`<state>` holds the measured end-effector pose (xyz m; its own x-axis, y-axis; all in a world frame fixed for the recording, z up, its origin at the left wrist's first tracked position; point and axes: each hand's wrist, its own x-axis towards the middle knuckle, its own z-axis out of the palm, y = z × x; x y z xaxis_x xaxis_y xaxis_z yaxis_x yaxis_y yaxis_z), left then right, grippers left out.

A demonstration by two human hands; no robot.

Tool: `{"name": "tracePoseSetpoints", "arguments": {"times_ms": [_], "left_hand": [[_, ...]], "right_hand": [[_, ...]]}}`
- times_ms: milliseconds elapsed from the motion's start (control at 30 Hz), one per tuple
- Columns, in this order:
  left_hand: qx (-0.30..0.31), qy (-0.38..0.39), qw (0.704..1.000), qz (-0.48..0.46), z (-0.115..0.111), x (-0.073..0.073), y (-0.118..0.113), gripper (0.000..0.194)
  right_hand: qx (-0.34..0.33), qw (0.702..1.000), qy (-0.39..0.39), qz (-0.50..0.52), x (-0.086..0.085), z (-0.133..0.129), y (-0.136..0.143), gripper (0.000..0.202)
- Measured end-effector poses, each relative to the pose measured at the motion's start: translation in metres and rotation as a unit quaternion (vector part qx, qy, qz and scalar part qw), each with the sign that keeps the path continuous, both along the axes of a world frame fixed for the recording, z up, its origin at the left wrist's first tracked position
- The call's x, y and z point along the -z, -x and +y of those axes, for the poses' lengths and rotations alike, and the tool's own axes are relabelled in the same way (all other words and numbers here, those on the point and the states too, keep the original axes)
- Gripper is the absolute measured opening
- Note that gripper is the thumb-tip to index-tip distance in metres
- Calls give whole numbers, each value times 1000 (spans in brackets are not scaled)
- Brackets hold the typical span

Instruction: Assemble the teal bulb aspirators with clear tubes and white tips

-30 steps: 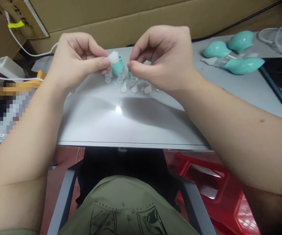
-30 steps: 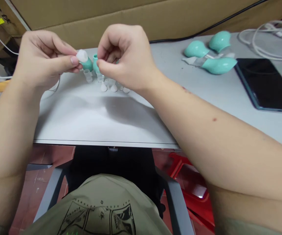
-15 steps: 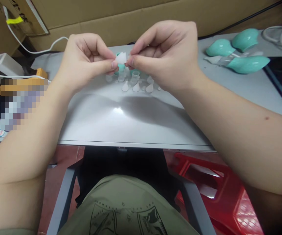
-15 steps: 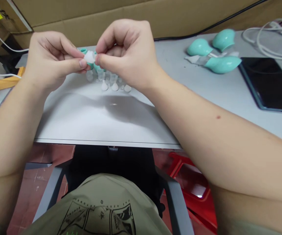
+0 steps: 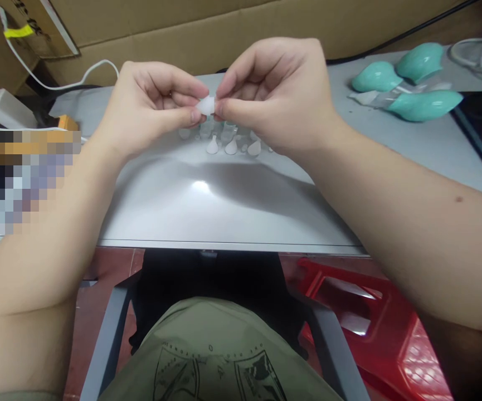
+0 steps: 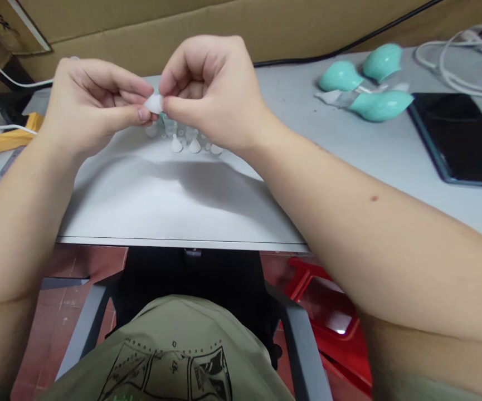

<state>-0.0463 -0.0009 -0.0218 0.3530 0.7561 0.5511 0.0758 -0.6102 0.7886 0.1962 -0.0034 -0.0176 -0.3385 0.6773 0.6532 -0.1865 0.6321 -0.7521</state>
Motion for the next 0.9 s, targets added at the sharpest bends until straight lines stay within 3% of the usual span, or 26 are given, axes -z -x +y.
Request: {"name": "tracePoseSetpoints", "arguments": {"times_ms": [200,367,500,633,800,900], "left_hand": [[6,9,999,37,-13,-9,1,58],[-12,-29,995,96,-20,-13,-1,41],[4,-54,995,84,-20,-12,-3,42],[18,-68,996,60,-22,-11,-3,42],[-10,-72,995,69,-20,-7,-2,50],[4,-94,994,54,-20,-8,-3,55]], "right_hand": [[-16,1000,20,-14,4,1,-3,31],[-110,992,67,-4,2,6,-8,33],[-136,982,133,-8,0,9,-7,40],[-152,977,148,-7,3,9,-6,40],[-129,973,181,-66,4,8,-10,44],[-125,974,176,-66,2,8,-11,51]]}}
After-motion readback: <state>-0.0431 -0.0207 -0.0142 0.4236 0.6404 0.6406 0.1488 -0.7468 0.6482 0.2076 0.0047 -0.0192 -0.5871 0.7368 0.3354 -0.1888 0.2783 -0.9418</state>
